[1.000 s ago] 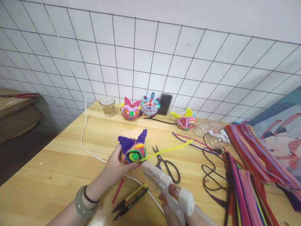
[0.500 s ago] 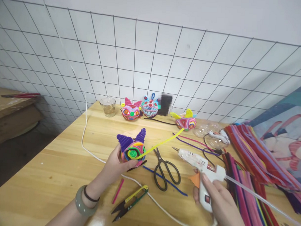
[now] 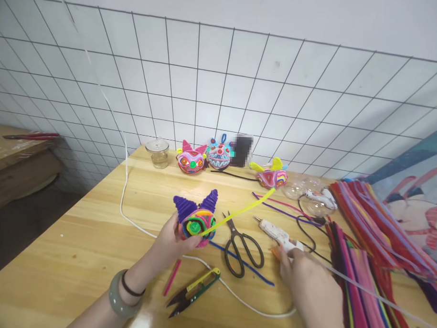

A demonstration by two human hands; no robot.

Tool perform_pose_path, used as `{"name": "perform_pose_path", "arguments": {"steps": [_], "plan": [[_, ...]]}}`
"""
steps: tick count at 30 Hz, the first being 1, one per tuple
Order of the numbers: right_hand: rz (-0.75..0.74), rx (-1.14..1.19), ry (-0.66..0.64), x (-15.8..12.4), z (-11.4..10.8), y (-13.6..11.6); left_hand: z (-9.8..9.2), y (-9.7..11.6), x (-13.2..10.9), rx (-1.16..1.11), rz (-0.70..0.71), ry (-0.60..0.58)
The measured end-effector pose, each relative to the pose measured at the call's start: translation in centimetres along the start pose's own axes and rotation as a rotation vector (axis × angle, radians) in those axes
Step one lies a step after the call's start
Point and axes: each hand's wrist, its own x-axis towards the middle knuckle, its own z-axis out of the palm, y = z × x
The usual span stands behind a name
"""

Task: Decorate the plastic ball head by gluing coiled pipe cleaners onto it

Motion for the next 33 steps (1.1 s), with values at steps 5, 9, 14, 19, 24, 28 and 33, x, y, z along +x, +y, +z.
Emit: {"name": "perform_pose_path", "arguments": {"steps": [5,9,14,19,24,28,33], "plan": [[-0.146,0.779,-0.290,-2.0,-1.8,-6.0,0.4,0.3,-0.6,0.119,-0.019,-0.103],[-0.272,0.844,-0.373,-2.7,-2.5,-8.9,0.6,0.0,-0.8,0.177,-0.041,-0.178],[-0.506,0.594,-0.226,-1.9,-2.3,-9.3,0.5,-0.5,-0.7,0.224,0.002,-0.215],[-0.706,0.581,-0.181,-1.4,-2.2,-9.1,0.4,-0.5,-0.7,0.283,0.039,-0.234],[-0.752,0.557,-0.210,-1.4,-2.5,-9.4,0.4,-0.4,-0.8,0.314,0.030,-0.270],[-0.781,0.545,-0.240,-1.2,-2.3,-9.5,0.4,-0.4,-0.8,0.383,0.063,-0.273],[-0.815,0.533,-0.235,-1.0,-2.0,-9.6,0.3,-0.6,-0.7,0.409,0.077,-0.279]]}}
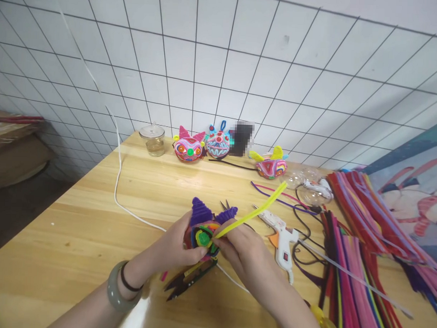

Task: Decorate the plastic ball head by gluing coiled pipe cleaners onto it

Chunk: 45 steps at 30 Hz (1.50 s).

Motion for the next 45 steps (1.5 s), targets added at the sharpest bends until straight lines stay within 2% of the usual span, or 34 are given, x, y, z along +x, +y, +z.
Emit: {"name": "perform_pose_path", "arguments": {"steps": [6,11,14,19,30,37,45], "plan": [[0.043,0.001,-0.028,0.4,-0.6,-1.2,-0.2,-0.1,0.0,-0.074,-0.016,-0.025],[0.065,-0.003,-0.050,0.4,-0.9,-1.2,-0.6,0.7,0.0,-0.223,-0.096,-0.159],[0.077,-0.013,-0.057,0.3,-0.9,-0.6,-0.8,1.1,0.1,-0.236,-0.115,-0.200],[0.053,0.007,-0.082,0.2,-0.7,-0.1,-0.8,0.9,0.2,-0.267,-0.121,-0.216],[0.091,0.063,-0.110,0.5,-0.7,-0.9,-0.6,1.0,0.3,-0.264,-0.105,-0.199],[0.100,0.111,-0.130,0.6,-0.8,-1.2,-0.9,0.2,-0.1,-0.291,-0.129,-0.211],[0.121,0.040,-0.132,0.4,-0.8,-1.3,-0.8,-0.1,0.0,-0.237,-0.129,-0.179]]}}
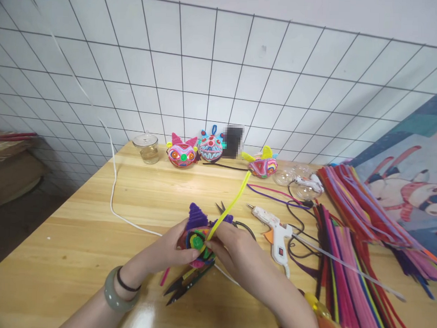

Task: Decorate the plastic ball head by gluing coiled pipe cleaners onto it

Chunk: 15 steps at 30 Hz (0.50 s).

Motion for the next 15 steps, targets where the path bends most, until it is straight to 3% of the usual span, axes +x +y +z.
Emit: {"name": "perform_pose_path", "arguments": {"steps": [8,15], "plan": [[0.005,-0.028,-0.029,0.33,-0.34,-0.83,0.16,0.26,0.02,0.107,0.004,0.022],[0.031,0.002,-0.058,0.33,-0.44,-0.91,0.14,0.26,-0.05,0.065,0.011,0.009]]}}
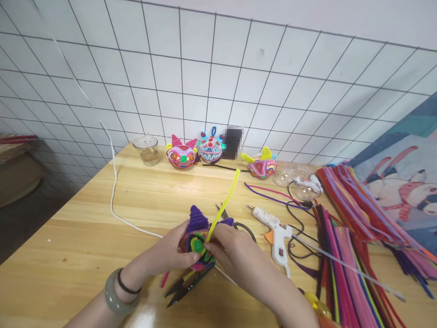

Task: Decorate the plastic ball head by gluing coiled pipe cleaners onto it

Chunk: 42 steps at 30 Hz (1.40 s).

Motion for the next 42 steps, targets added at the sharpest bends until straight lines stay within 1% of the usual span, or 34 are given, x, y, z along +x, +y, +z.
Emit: {"name": "perform_pose_path", "arguments": {"steps": [5,8,11,16,19,22,26,29,31,33,36,39,42], "plan": [[-0.002,0.042,0.032,0.0,0.0,0.1,-0.3,-0.2,-0.1,-0.138,-0.022,-0.053],[0.010,0.057,0.027,-0.1,0.0,0.2,-0.4,0.1,-0.1,-0.207,-0.005,-0.074],[0.022,0.054,0.042,-0.1,0.0,0.3,-0.3,0.4,0.0,-0.213,0.012,-0.049],[0.033,0.059,0.029,0.0,0.1,0.2,0.2,0.4,0.1,-0.227,-0.027,-0.021],[0.034,0.066,0.010,0.0,0.2,0.2,0.5,0.3,0.1,-0.190,-0.048,0.022],[0.039,0.062,0.000,0.1,0.5,0.2,0.6,0.4,0.2,-0.078,-0.069,0.070],[0.044,0.062,0.014,0.2,0.9,0.2,0.6,0.6,0.3,0.043,-0.046,0.097],[0.040,0.129,0.033,0.1,0.8,0.1,0.6,0.7,0.3,0.034,-0.041,0.101],[0.068,0.202,0.034,-0.2,0.6,0.3,0.4,0.7,0.3,-0.012,-0.043,0.109],[0.123,0.272,0.056,-0.9,0.3,1.0,0.3,0.6,0.2,-0.059,-0.049,0.127],[0.239,0.306,0.141,-2.3,0.2,2.8,0.0,0.5,0.0,-0.113,-0.070,0.172],[0.345,0.263,0.184,-4.1,0.4,5.2,-0.4,0.3,0.0,-0.169,-0.070,0.191],[0.380,0.094,0.182,-5.6,0.9,7.0,-0.8,0.1,0.1,-0.182,-0.039,0.217]]}}
